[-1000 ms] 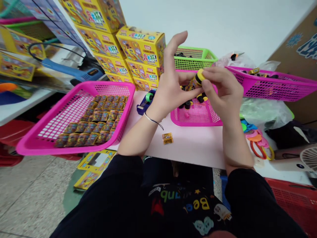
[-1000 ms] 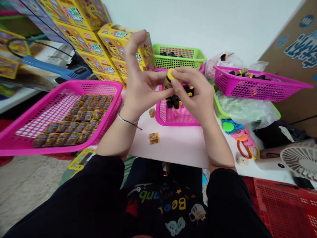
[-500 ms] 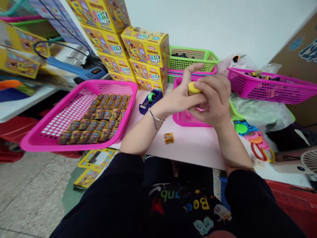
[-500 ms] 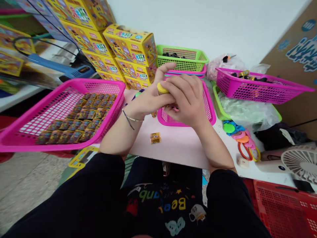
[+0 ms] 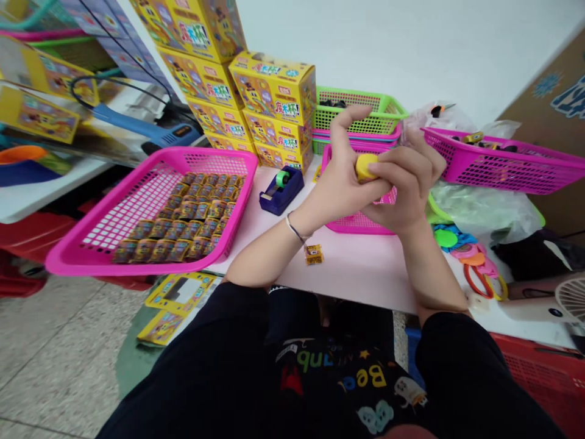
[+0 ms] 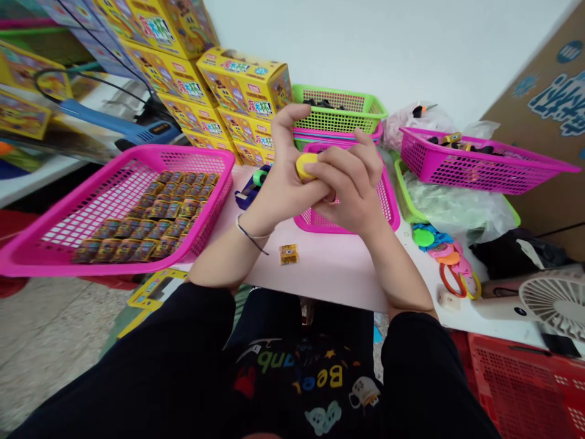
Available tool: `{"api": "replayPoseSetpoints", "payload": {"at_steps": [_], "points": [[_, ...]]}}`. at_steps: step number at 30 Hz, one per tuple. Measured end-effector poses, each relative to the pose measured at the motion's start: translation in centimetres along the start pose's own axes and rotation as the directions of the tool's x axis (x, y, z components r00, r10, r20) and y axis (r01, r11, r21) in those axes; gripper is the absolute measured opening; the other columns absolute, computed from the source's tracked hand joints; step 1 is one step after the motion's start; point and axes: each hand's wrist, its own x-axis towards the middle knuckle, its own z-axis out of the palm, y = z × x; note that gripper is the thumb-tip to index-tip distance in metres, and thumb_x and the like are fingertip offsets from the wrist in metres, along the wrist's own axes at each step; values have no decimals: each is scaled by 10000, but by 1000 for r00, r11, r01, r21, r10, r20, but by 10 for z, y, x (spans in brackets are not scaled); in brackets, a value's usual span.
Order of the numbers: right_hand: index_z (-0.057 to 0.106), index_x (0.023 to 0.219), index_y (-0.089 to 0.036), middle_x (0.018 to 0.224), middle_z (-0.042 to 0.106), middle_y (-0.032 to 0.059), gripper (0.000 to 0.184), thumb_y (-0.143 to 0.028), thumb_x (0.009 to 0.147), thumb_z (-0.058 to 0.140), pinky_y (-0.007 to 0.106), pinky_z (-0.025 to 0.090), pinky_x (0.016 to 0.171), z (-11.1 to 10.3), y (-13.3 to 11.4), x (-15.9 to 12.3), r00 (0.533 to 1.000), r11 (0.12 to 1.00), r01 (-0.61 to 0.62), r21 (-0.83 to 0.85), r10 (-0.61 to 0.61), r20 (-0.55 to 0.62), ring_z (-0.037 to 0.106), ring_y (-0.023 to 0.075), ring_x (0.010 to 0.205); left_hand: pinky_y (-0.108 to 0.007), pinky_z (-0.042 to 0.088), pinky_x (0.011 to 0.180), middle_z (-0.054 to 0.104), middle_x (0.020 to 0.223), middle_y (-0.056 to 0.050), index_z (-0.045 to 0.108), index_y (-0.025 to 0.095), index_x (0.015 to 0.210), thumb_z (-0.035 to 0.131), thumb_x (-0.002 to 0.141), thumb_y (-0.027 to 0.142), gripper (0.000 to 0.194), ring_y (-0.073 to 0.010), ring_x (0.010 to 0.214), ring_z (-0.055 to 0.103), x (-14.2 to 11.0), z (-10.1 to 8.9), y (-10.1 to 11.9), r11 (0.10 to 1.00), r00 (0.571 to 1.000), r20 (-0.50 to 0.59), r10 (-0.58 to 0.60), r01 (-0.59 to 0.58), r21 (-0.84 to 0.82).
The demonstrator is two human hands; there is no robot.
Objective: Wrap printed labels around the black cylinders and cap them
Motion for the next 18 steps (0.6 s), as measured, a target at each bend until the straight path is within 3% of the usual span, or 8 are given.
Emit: {"api": "replayPoseSetpoints", "payload": {"at_steps": [2, 4, 7, 9, 12, 14, 16, 18], "points": [[782, 1162, -451, 1101, 811, -19, 427, -776, 926, 641, 647, 239, 1442, -6, 0, 2, 998, 998, 60, -7, -60, 6, 695, 304, 1127, -235, 530, 632, 583, 799, 89, 168, 302, 1615, 641, 937, 204, 833, -91, 615, 645, -2, -7, 3, 998, 997, 80, 1, 5, -67], [781, 1137, -468, 1045, 803, -40, 403, -783, 930, 639, 676, 217, 1436, -11, -1, 2, 994, 993, 110, -34, -111, -19, 699, 279, 1047, -226, 505, 602, 602, 834, 76, 192, 286, 1595, 633, 920, 191, 812, -79, 587, 611, -4, -11, 8, 997, 994, 106, 8, 0, -81], [764, 1168, -499, 1030, 795, -42, 302, -699, 998, 614, 702, 301, 1401, -13, -4, 0, 985, 985, 152, -84, -158, -76, 697, 258, 983, -227, 484, 587, 672, 1037, 11, 194, 271, 1540, 561, 882, 116, 769, -56, 593, 575, -10, -8, 14, 996, 1000, 18, 15, -14, -91], [744, 1192, -524, 1040, 790, -43, 209, -586, 1031, 627, 678, 394, 1363, -11, -7, -1, 971, 978, 200, -58, -205, -125, 695, 249, 975, -234, 513, 619, 668, 1068, 6, 223, 284, 1494, 550, 868, 92, 731, -72, 667, 607, -16, -5, 15, 991, 996, -53, 71, -77, -109], [712, 1275, -543, 1111, 780, -30, 269, -454, 1024, 678, 690, 409, 1346, -8, -10, -2, 975, 975, 217, 52, -214, -61, 693, 257, 1031, -261, 578, 749, 615, 1037, 18, 287, 320, 1415, 632, 879, 126, 667, -112, 863, 654, -30, -12, 20, 983, 974, -165, 155, -169, -71], [660, 1364, -591, 1204, 768, -42, 406, -436, 996, 735, 698, 394, 1346, -8, -13, -1, 971, 965, 235, 119, -237, 5, 683, 261, 1080, -273, 584, 797, 626, 1038, 9, 469, 293, 1268, 696, 889, 153, 463, -123, 910, 648, -45, -28, 30, 988, 968, -194, 156, -157, 14], [591, 1426, -648, 1311, 749, -67, 557, -465, 947, 809, 690, 434, 1311, -14, -14, 0, 953, 942, 302, 148, -301, -34, 677, 264, 1118, -277, 578, 802, 690, 1005, -2, 610, 244, 1100, 744, 924, 207, 225, -128, 888, 658, -61, -53, 43, 983, 980, -162, 113, -87, 159], [559, 1469, -638, 1367, 746, -54, 662, -520, 892, 861, 701, 493, 1235, -25, -13, 3, 939, 932, 340, 123, -329, -97, 689, 295, 1153, -282, 578, 819, 759, 991, -14, 694, 205, 1024, 790, 931, 268, 148, -139, 885, 692, -76, -87, 50, 940, 993, -118, 13, 28, 339]]}}
